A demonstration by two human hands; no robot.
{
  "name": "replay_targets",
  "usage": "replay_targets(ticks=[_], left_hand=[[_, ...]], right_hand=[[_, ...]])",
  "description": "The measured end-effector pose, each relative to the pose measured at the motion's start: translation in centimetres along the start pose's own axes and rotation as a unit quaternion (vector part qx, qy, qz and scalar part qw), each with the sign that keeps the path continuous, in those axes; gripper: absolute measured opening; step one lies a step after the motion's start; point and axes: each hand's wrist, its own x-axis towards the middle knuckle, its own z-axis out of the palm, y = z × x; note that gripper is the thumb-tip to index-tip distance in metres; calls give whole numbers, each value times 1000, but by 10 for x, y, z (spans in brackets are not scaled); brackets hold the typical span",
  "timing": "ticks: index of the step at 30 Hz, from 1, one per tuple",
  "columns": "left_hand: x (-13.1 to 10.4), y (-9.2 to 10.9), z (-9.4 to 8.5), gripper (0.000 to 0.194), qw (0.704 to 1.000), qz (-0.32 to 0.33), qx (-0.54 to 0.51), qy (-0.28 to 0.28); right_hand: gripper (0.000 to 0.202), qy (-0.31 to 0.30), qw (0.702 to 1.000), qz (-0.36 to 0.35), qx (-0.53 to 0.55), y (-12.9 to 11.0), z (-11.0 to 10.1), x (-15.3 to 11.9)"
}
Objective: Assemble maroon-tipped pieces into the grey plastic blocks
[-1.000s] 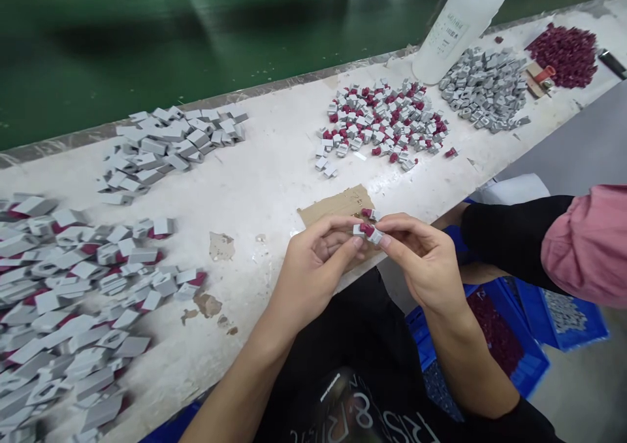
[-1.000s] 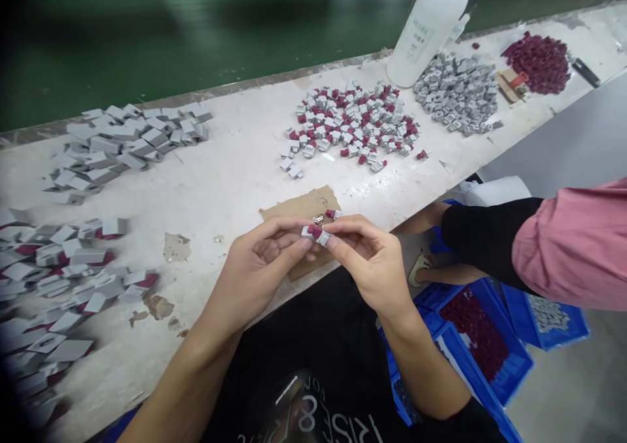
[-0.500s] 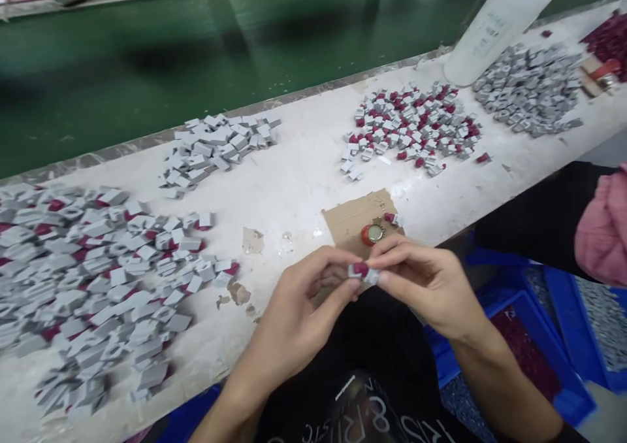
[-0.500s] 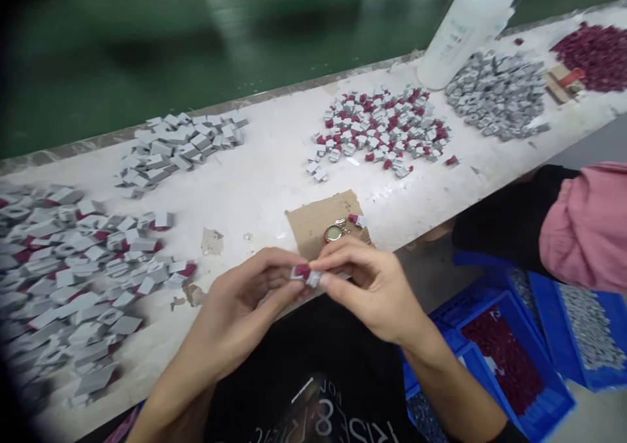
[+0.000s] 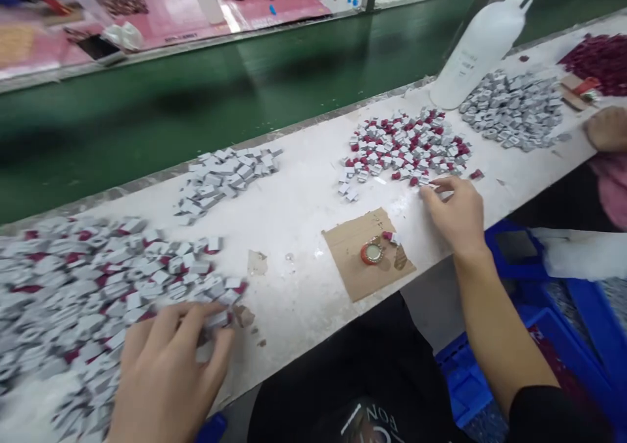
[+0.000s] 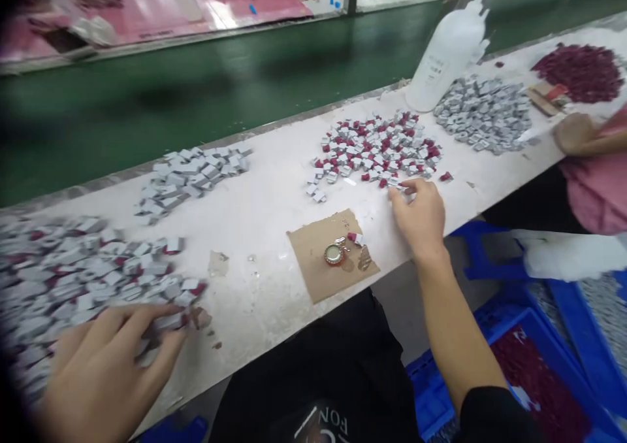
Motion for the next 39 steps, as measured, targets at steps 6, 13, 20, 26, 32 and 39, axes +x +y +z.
replay_targets(ticks=[6,13,20,26,32,39], left_hand=[[50,36,-14,28,997,-51,39,38],[144,19,4,43,976,-189,107,-14],[164,9,9,24,972,-207,103,-47],[159,16,-3,19,977,-185,57,-90],[156,38,-5,21,980,-146,-1,-133],[108,103,0,25,958,-75,-270,-61]], right_hand=[[32,-66,996,-56,-31,3,-18,-11],[45,-139,972,-184,38,16,-31,-42],[29,-197,964,-135,117,16,-41,-61],[31,-165,974,-85,132,24,-41,-67],[22,-177,967,-103,150,24,-48,-69],[18,-147,971,-94,162,17,-48,-73]])
